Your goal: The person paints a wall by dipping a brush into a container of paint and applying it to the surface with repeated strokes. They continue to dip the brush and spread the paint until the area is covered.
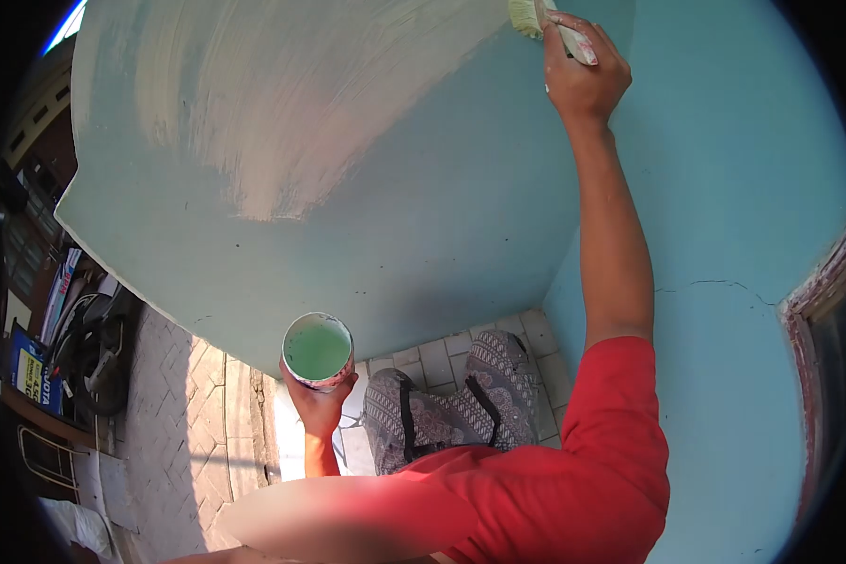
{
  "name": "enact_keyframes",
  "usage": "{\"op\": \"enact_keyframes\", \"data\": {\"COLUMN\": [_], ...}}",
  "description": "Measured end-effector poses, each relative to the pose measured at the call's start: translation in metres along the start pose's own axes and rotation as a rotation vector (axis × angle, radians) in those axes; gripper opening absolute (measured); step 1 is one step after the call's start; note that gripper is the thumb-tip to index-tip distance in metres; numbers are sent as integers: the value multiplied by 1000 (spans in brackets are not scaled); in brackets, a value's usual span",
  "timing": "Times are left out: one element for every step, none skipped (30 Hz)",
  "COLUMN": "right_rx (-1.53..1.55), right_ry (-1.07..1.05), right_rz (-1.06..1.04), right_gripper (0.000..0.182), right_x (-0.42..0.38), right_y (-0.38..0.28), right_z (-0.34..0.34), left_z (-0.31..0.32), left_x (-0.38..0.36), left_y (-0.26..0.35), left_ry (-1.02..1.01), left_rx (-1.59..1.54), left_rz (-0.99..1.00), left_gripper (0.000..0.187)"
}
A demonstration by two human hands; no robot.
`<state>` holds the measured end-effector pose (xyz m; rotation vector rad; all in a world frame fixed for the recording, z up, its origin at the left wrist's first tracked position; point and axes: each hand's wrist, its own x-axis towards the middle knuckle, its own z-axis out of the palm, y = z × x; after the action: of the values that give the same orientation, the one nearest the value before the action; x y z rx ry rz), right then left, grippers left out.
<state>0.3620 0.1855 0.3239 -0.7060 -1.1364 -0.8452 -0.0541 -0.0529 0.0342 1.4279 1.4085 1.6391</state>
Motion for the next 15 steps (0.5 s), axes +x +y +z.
{"op": "enact_keyframes", "data": {"right_rx": [-2, -69, -133, -145, -159, -153, -83, 33, 182, 239, 344, 424, 573, 569, 627], "right_ry": [-1, 54, 112, 49, -15, -95, -140, -252, -249, -328, -407, -467, -620, -621, -671], "right_rz": [1, -59, -119, -98, -76, -116, -192, -152, -194, -203, -174, -140, -77, -71, 29], "right_gripper": [9, 8, 6, 7, 8, 16, 16, 18, 29, 23, 17, 18, 14, 14, 10], "right_x": [12, 23, 28, 25, 14, -10, -34, -63, -90, -123, -148, -163, -172, -176, -171], "right_y": [2, 3, 4, -11, -33, -53, -83, -119, -152, -179, -205, -226, -238, -235, -232], "right_z": [1, 1, 2, 9, 20, 32, 43, 44, 49, 51, 51, 50, 51, 52, 52], "left_z": [2, 3, 4, 8, 10, 14, 16, 19, 22, 26, 27, 27, 29, 29, 30], "left_x": [0, 0, 0, 1, 2, 2, 4, 5, 9, 10, 8, 8, 10, 10, 8], "left_y": [0, 0, 1, 2, 3, 7, 12, 15, 13, 10, 8, 7, 8, 10, 12], "left_ry": [2, 4, 6, -3, -14, -15, -19, -24, -26, -30, -38, -46, -50, -48, -45], "left_rx": [5, 11, 13, 11, 10, 13, 33, 52, 48, 32, 25, 20, 21, 6, -7], "left_rz": [0, 2, 5, 0, -7, -3, 4, 11, 17, 15, 4, 0, 4, -1, -6], "left_gripper": [108, 107, 107, 107, 107, 107, 106, 106, 106, 106, 106, 106, 106, 106, 106]}}
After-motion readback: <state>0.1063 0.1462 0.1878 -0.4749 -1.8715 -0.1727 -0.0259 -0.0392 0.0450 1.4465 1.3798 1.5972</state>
